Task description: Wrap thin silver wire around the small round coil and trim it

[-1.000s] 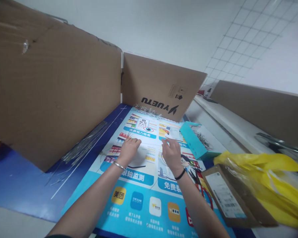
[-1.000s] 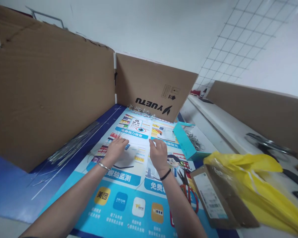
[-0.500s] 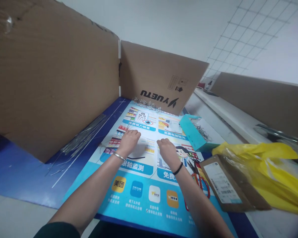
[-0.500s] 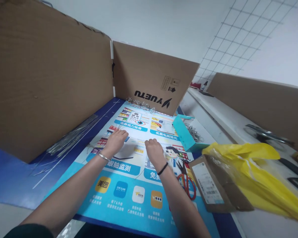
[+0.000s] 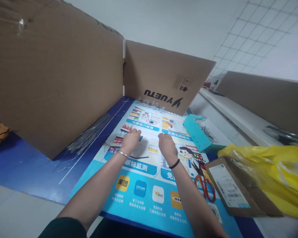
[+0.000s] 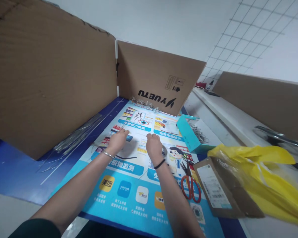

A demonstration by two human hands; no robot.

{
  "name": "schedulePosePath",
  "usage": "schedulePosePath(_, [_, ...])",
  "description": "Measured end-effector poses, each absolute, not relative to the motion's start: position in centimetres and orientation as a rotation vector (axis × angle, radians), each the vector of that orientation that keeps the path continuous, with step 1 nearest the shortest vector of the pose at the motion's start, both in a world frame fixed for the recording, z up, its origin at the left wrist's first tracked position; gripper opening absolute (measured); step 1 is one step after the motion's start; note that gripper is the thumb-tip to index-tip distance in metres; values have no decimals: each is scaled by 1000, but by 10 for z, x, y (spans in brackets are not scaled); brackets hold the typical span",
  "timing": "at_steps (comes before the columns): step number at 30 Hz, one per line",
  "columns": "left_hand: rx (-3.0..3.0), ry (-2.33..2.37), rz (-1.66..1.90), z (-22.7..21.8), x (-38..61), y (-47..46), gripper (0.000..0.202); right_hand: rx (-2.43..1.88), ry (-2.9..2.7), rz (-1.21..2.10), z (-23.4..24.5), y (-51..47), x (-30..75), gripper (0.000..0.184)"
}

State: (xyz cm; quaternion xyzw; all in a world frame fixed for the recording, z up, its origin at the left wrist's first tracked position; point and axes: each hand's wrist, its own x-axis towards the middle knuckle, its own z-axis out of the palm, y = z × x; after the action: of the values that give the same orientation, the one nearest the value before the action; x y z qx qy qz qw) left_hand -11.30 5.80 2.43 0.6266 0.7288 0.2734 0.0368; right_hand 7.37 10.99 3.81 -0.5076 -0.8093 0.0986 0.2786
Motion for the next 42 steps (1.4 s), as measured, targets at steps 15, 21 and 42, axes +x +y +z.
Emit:
schedulePosePath(15, [868, 1473, 1785, 7, -106, 78, 11, -924, -1020, 1378, 12, 110, 26, 24])
schedulePosePath(21, [630, 1142, 1861, 10, -86, 70, 23, -813, -835, 1496, 9, 96, 20, 26])
schedulePosePath(42, [494, 969, 1796, 6, -61, 61, 23, -1000, -1006, 1373, -5, 100, 20, 24])
